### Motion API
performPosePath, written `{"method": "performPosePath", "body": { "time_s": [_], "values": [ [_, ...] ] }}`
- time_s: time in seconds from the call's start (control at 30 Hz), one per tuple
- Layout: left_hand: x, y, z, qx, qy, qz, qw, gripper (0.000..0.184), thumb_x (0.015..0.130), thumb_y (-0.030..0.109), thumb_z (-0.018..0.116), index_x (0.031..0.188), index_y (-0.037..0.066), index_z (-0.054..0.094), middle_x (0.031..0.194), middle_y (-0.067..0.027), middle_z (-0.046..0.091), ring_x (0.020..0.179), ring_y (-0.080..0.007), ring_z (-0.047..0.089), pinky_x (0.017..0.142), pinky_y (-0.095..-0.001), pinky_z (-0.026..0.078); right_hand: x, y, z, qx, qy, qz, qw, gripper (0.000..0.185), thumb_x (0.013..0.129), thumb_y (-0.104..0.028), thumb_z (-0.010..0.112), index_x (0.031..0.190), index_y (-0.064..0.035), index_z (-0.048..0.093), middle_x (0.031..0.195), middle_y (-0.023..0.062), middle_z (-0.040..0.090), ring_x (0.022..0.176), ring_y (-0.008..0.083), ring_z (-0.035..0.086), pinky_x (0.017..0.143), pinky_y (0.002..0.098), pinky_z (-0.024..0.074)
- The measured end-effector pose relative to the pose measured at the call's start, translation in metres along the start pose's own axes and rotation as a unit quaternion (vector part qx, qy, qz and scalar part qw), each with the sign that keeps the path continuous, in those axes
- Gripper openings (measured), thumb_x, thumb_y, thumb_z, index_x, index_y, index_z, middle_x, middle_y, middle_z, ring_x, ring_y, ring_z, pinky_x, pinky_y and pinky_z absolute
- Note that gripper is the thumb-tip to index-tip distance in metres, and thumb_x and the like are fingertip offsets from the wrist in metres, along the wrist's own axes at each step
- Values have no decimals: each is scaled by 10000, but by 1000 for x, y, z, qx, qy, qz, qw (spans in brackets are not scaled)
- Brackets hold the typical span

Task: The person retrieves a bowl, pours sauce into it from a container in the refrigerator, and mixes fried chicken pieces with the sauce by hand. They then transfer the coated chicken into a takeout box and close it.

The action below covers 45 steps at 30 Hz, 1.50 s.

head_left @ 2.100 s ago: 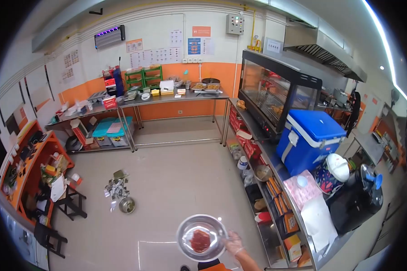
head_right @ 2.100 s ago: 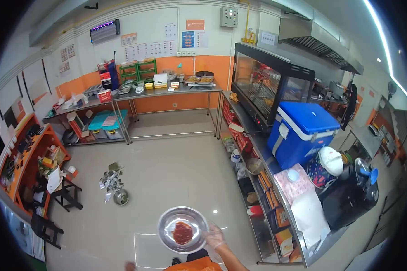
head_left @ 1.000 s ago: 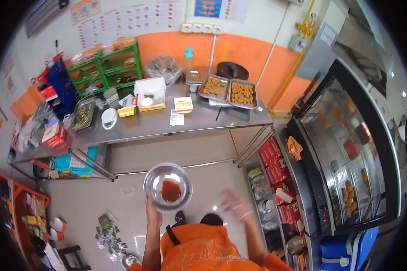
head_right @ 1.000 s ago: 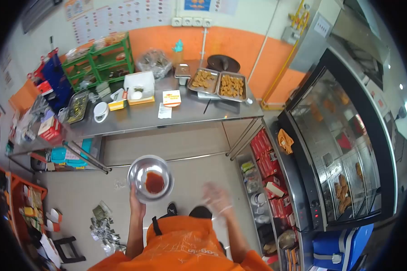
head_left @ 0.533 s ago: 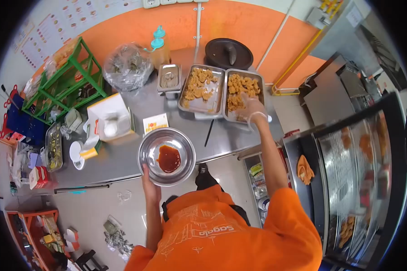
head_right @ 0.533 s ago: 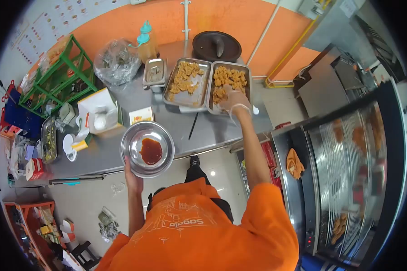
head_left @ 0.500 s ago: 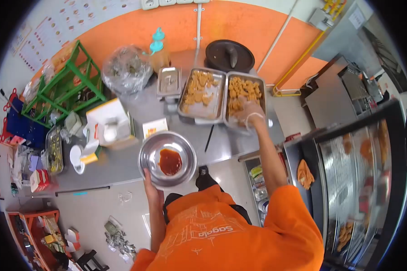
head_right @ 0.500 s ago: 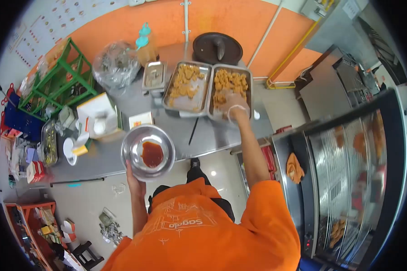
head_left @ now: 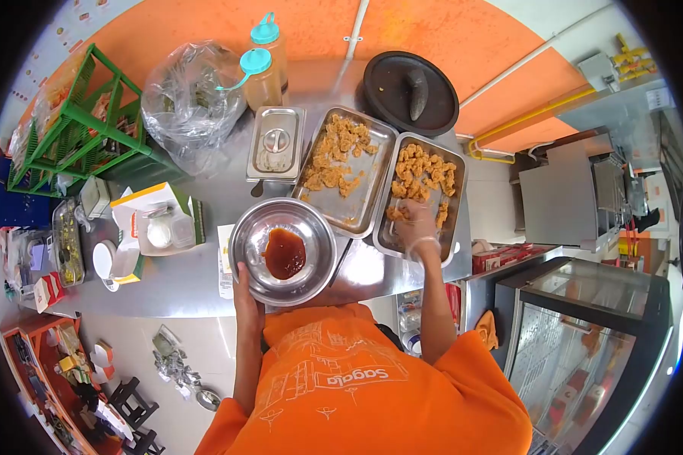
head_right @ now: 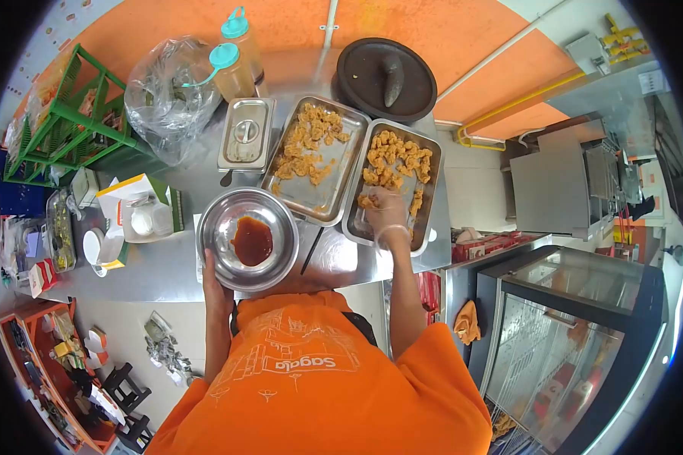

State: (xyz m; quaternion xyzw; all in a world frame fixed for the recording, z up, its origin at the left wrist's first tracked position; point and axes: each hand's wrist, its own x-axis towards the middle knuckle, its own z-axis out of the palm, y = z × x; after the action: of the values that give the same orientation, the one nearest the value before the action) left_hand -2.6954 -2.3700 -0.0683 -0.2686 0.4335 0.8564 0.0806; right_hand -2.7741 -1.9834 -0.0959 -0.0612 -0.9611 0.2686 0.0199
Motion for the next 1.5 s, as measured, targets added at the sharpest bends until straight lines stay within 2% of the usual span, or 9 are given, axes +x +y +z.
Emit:
{"method": "performPosePath", "body": {
  "time_s": [0.2,0.37,0.47,0.73,0.8,0.9,0.93,1.07,1.5],
  "values": [
    [18,-6,12,60,-29,-11,998,593,1050,431,432,1468,14,371,1428,-127,499,1292,-215,512,1099,-372,399,-22,-2,-62,353,-17,104,930,348,717,14,705,1054,-65,667,1060,126,667,1039,280,623,934,355,482],
    [41,-23,5,144,-84,-16,986,617,1043,459,441,1460,8,387,1412,-117,508,1279,-196,513,1102,-355,390,-22,-102,-103,231,-168,-132,949,429,696,4,719,1113,-78,664,1159,161,638,1081,307,616,958,377,477],
    [33,-4,35,114,-135,-41,983,604,1052,435,432,1476,10,358,1429,-112,478,1294,-185,487,1096,-353,390,-24,-176,-96,151,-307,-144,929,537,723,-16,743,1231,-175,666,1369,227,515,1225,374,561,975,404,501],
    [39,4,40,168,-162,-4,972,660,1052,431,427,1519,-16,294,1542,-157,350,1437,-245,285,1184,-340,192,-37,-200,-79,90,-148,-166,971,534,767,-38,740,1279,-151,637,1342,184,548,1190,333,583,947,406,518],
    [40,10,45,104,-173,-25,979,602,1054,421,433,1486,15,331,1461,-114,430,1349,-193,416,1122,-354,346,-45,-180,-100,102,-72,-98,987,495,791,-19,711,1271,-116,641,1222,143,635,1142,289,610,905,392,538],
    [49,8,39,99,-175,-21,979,582,1058,412,427,1479,20,339,1455,-111,437,1345,-191,423,1122,-356,350,-43,-112,-114,182,32,99,978,436,791,-22,698,1223,-49,654,1122,126,689,1041,285,651,859,371,549],
    [60,-4,25,127,-187,-6,974,640,1056,432,410,1508,-10,310,1542,-144,346,1446,-244,273,1188,-341,179,-44,-84,-116,145,77,133,977,430,783,-35,702,1211,-29,655,1134,139,690,1012,290,664,857,373,549],
    [57,-2,23,-51,-203,-110,972,517,1070,413,380,1421,36,433,1383,-98,543,1256,-182,541,1068,-349,434,-23,12,-101,-101,71,134,983,472,770,-121,738,1225,-36,646,1168,187,676,1001,331,668,916,401,523],
    [42,-1,9,41,-116,-73,990,601,1047,431,453,1465,9,356,1434,-127,463,1306,-208,479,1089,-363,405,25,12,-4,-41,64,42,996,536,728,-135,766,1240,-95,614,1156,192,664,1091,362,621,953,413,484]
  ]
}}
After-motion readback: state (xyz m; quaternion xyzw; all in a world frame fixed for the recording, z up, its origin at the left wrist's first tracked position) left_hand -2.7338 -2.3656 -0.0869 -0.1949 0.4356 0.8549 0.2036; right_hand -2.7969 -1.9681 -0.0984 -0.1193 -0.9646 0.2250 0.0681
